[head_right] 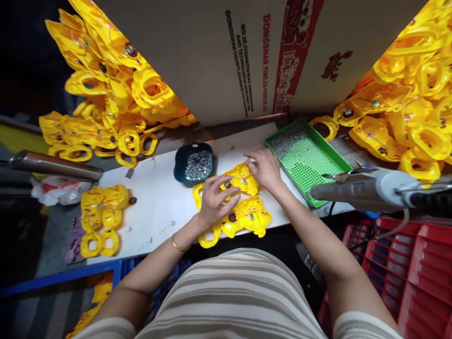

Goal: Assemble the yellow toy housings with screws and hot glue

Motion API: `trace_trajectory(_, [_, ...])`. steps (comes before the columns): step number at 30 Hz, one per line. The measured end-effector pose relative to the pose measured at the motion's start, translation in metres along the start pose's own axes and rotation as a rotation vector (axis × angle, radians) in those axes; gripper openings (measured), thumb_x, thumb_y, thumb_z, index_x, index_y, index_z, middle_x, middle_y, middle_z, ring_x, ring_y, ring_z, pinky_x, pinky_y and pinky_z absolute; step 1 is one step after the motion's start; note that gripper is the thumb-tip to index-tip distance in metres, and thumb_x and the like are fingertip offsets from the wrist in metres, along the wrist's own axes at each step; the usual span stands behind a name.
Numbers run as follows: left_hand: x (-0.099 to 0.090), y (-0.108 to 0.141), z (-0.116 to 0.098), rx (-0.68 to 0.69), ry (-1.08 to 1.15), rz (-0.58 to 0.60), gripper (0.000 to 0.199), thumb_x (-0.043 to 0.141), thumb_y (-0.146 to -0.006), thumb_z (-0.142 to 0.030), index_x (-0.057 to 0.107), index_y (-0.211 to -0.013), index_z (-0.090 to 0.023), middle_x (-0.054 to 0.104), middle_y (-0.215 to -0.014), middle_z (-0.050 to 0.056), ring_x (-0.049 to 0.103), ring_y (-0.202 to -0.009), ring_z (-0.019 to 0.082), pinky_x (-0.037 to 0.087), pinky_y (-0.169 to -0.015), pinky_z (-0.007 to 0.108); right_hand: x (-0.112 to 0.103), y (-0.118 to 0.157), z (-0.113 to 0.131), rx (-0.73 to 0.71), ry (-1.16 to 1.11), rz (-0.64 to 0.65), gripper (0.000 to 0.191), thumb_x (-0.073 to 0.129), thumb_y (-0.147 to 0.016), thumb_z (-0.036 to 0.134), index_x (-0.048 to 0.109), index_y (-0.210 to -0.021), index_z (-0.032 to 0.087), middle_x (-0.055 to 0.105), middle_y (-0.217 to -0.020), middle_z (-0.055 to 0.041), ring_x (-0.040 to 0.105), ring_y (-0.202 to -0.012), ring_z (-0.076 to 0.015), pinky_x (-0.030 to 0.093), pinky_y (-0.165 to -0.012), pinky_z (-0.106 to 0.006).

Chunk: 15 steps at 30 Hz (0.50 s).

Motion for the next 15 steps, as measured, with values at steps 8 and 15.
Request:
trace_trajectory(8, [0.012, -0.018, 0.039, -0.311, -0.056, 0.040, 0.026, 0.055, -0.092, -0.037, 0.069, -0.112, -0.026, 0.055, -0.134, 0.008, 0.039, -0.128, 0.027, 0.031, -0.106, 0.048, -0.018, 0.013, 0.006, 0.055, -0.260, -0.128, 0.017, 0.068, -0.079, 0.025, 0.075, -0.094, 0.024, 0.076, -0.088, -0.0035, 0.063, -0.093, -0.0243, 0.047, -0.089, -0.041])
trace_trajectory(15, [0.044, -0.039, 0.034, -0.370, 0.189, 0.145, 0.018, 0.060, -0.091, -0.037, 0.074, -0.097, -0.027, 0.058, -0.131, 0.004, 0.037, -0.131, 0.026, 0.028, -0.111, 0.049, -0.019, 0.032, -0.002, 0.183, -0.576, -0.039, 0.015, 0.072, -0.074, 0.032, 0.075, -0.083, 0.021, 0.076, -0.085, -0.0037, 0.068, -0.084, -0.0194, 0.051, -0.077, -0.032])
Point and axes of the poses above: each hand's wrist, its own y-axis away from the middle knuckle, its own x-axis out of the palm, z = x × y, the point moved 10 cm from there along -y, towards the middle knuckle
